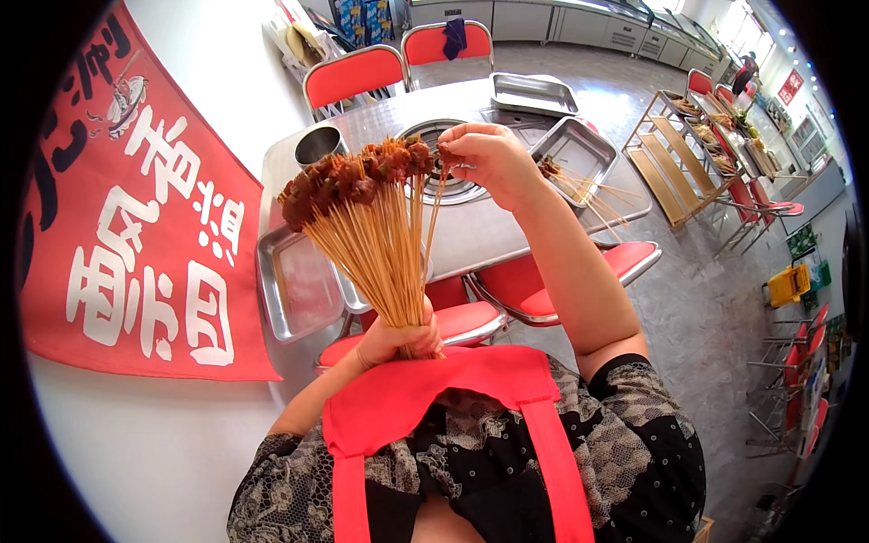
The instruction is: The person walks to a table, picks up a large bundle of meat skewers, and organizes them by moving individual skewers between trays and the bundle.
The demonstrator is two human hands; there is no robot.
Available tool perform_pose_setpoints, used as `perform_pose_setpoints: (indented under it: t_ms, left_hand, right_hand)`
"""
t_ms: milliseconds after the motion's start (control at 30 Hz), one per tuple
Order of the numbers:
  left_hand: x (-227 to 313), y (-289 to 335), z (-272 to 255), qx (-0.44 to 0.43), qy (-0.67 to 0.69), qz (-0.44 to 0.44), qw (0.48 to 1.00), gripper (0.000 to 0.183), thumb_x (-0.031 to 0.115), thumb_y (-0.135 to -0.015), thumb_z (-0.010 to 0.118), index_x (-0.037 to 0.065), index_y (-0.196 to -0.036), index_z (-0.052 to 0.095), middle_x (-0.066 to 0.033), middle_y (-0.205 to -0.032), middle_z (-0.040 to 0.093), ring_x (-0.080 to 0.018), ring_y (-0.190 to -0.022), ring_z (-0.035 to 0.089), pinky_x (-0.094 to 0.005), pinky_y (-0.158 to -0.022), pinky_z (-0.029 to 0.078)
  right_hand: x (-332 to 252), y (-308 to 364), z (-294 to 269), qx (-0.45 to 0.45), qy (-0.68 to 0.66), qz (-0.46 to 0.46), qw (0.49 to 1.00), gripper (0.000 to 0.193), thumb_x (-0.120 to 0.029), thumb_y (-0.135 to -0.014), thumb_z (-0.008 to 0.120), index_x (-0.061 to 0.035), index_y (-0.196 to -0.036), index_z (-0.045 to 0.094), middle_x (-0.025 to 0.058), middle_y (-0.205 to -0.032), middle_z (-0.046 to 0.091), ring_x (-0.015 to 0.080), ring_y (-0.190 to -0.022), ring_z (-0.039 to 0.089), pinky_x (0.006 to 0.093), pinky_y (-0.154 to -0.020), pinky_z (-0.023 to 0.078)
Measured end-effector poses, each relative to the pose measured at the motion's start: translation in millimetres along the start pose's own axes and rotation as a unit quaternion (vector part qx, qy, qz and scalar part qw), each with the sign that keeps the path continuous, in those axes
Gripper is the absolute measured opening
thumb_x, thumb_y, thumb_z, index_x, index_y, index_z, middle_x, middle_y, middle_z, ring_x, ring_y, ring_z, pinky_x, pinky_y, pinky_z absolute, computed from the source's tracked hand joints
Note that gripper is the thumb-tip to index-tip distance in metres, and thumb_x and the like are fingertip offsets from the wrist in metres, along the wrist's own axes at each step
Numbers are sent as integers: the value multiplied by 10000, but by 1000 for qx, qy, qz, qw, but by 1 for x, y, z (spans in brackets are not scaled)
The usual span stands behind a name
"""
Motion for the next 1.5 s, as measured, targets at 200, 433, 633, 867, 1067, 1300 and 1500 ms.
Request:
perform_pose_setpoints:
  t_ms: [200, 433, 633, 867, 1067, 1300, 1500]
  left_hand:
    - [-5, 0, -4, -50, 28, -9, 998, 227, 121, -836, 630, 85, -896, 415, -31, -647, 453, -150, -595, 471, -358, -683, 480]
    - [0, 1, -3, -37, 11, 11, 999, 224, 125, -837, 638, 67, -914, 435, -33, -662, 458, -146, -593, 468, -355, -671, 482]
    - [-5, -5, -4, 22, 33, -12, 999, 248, 183, -830, 658, 83, -896, 441, -8, -604, 425, -115, -553, 424, -321, -686, 444]
    - [-12, -3, -12, 11, 64, 3, 998, 209, 111, -850, 632, 50, -966, 469, -23, -666, 464, -128, -582, 458, -318, -677, 447]
    - [-9, -4, -17, 41, 27, 16, 999, 224, 111, -822, 642, 62, -936, 455, -12, -647, 450, -122, -569, 446, -317, -682, 449]
    - [-7, -3, -14, -32, 52, 48, 997, 221, 187, -863, 612, 69, -962, 453, -19, -665, 460, -131, -594, 458, -340, -703, 441]
    - [-12, -4, -13, -43, 81, 41, 995, 339, 386, -902, 563, 76, -974, 445, -15, -668, 443, -127, -605, 447, -335, -730, 435]
  right_hand:
    - [10, -3, -2, -12, -9, 3, 1000, 191, -149, -799, 614, -41, -951, 656, 36, -869, 631, 110, -806, 579, 241, -706, 448]
    - [-29, 34, -5, 156, 239, -251, 925, 131, -83, -797, 642, 14, -884, 649, 32, -770, 637, 109, -605, 554, 235, -566, 446]
    - [-7, 67, 76, 62, 396, -284, 871, 81, -108, -775, 620, -30, -790, 638, 118, -668, 620, 256, -619, 623, 327, -580, 490]
    - [17, 46, 77, 70, 348, -217, 909, 135, -103, -782, 661, 28, -775, 631, 75, -605, 615, 109, -532, 585, 258, -495, 448]
    - [17, 42, 59, 78, 124, -175, 974, 109, -66, -873, 593, 27, -827, 629, 32, -680, 629, 65, -535, 553, 219, -459, 403]
    - [38, 36, 44, 40, -41, -60, 997, 164, -125, -880, 598, 23, -850, 659, 31, -681, 623, 56, -517, 517, 194, -464, 385]
    - [44, 38, 46, 59, -20, -70, 996, 166, -124, -883, 592, 11, -816, 662, 24, -655, 606, 53, -509, 500, 194, -460, 369]
Point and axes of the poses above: each hand's wrist, its own y-axis away from the middle knuckle, its own z-axis out of the palm, x = y × z, the point moved 7 cm from there along -y, towards the middle knuckle
